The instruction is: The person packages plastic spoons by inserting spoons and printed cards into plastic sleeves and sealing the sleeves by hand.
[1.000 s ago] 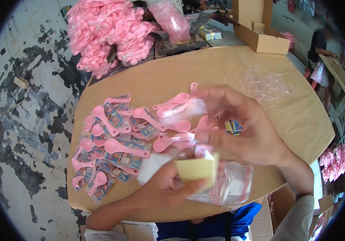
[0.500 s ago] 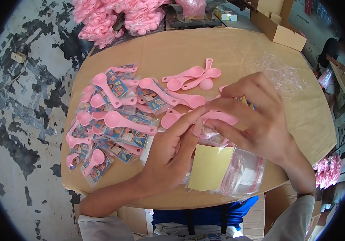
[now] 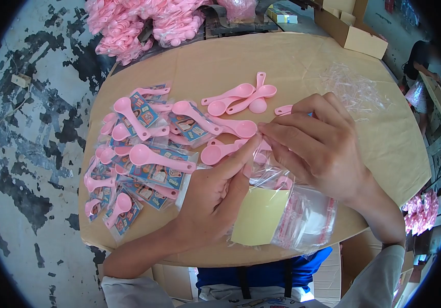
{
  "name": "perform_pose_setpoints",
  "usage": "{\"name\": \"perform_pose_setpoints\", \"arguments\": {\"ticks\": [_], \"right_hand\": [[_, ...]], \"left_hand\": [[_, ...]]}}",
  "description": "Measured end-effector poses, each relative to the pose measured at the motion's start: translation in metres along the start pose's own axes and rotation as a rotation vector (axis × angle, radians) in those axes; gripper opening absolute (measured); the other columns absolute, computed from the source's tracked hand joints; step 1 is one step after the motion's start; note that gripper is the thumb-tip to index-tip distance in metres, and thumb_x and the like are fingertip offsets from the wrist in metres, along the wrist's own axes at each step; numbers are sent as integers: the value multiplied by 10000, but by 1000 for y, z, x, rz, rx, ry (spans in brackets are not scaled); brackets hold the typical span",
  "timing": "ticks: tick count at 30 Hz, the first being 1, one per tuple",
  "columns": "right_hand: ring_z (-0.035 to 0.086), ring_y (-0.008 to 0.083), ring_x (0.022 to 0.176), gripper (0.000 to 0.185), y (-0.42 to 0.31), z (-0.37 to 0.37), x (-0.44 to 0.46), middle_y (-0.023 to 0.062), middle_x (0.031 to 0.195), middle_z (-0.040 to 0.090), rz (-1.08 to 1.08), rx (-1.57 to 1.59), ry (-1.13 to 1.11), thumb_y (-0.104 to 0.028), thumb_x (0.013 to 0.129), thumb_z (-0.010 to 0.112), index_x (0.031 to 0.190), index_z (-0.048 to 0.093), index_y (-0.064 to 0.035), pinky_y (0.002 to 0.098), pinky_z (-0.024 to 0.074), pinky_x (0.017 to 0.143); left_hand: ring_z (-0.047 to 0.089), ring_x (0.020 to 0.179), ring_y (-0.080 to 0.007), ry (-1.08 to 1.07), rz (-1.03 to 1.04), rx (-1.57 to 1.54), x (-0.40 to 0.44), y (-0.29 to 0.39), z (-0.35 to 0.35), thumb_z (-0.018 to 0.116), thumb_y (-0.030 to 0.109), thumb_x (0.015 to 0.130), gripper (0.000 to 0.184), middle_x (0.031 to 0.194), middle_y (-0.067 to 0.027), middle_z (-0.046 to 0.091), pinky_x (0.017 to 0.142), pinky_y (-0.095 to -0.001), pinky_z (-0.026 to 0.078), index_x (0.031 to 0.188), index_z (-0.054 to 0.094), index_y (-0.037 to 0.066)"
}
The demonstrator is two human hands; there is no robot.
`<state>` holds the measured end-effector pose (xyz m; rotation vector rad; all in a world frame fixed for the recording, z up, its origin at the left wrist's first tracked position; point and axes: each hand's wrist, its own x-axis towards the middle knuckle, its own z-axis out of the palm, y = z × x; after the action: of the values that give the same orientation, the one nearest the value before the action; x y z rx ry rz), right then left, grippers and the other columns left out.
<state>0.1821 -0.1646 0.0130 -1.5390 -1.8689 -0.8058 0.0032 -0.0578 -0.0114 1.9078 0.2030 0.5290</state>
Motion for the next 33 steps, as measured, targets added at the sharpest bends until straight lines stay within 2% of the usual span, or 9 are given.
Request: {"name": "perform_pose_setpoints", "arguments": {"ticks": [5,9,14,16,19,22,24,26,33], "right_hand": [[569,201,767,110,-4,-7,2,38,776,626,22,-16,-19,-33,694,700,782,651,-76,310,430,633],[495,118,674,74,21,-35,10,-13,698,545,493,618,130,-55,702,619,733,564,-94,269,372,618],[537,123,674,237,137,-84,-12,19,728,578,364,1692,-207,-282,835,547,804,612,-56,226,412,695],[576,140,757,208,171,-65,-30,49,811,633,790,558,-525,-212,862,561,900,641,-24,260,434,711],[602,148,823,200,177,-39,-50,77,915,671,441,-302,-211,-122,880,551,988,651,13,286,460,761],[612,144,919,227,130,-48,-11,83,989,681,553,15,-26,-59,897,534,1075,638,36,291,476,817],[617,121,880,214,76,-23,-3,90,967,684,658,726,-49,-46,897,547,1074,634,38,268,495,774],[619,92,778,198,31,-12,-3,79,876,691,577,871,-405,-49,905,587,1076,630,39,235,500,694],[586,20,674,233,-1,16,-7,28,740,676,788,1137,-320,-126,895,684,1065,643,28,187,466,604]], "left_hand": [[449,638,-34,-80,64,132,-1,2,-3,417,22,986,428,792,-10,534,558,-197,350,1414,406,7],[624,804,-122,16,-26,-296,4,5,2,394,82,1007,382,975,-103,627,665,-244,494,1386,394,38],[666,964,-221,232,-187,-582,17,-4,-16,380,197,1028,404,1177,-175,609,763,-342,581,1390,319,30],[674,896,-172,315,-213,-670,23,-11,-17,445,199,1023,419,1130,-158,637,719,-275,562,1397,325,54],[663,900,-143,265,-296,-662,25,-12,-17,515,169,995,438,1131,-127,641,735,-256,550,1380,378,12],[648,923,-108,103,-321,-698,25,-12,-17,566,146,968,414,1099,-92,652,766,-234,536,1333,460,-18],[639,930,-98,109,-289,-649,22,-17,-16,567,160,968,339,1092,-80,655,782,-242,533,1259,542,-11],[652,938,-128,110,-250,-613,21,-20,-17,557,195,975,332,1093,-82,647,804,-279,547,1249,547,6],[649,778,-89,195,-215,-605,19,-20,-18,549,194,982,249,939,-50,666,645,-245,537,1168,561,28]]}}
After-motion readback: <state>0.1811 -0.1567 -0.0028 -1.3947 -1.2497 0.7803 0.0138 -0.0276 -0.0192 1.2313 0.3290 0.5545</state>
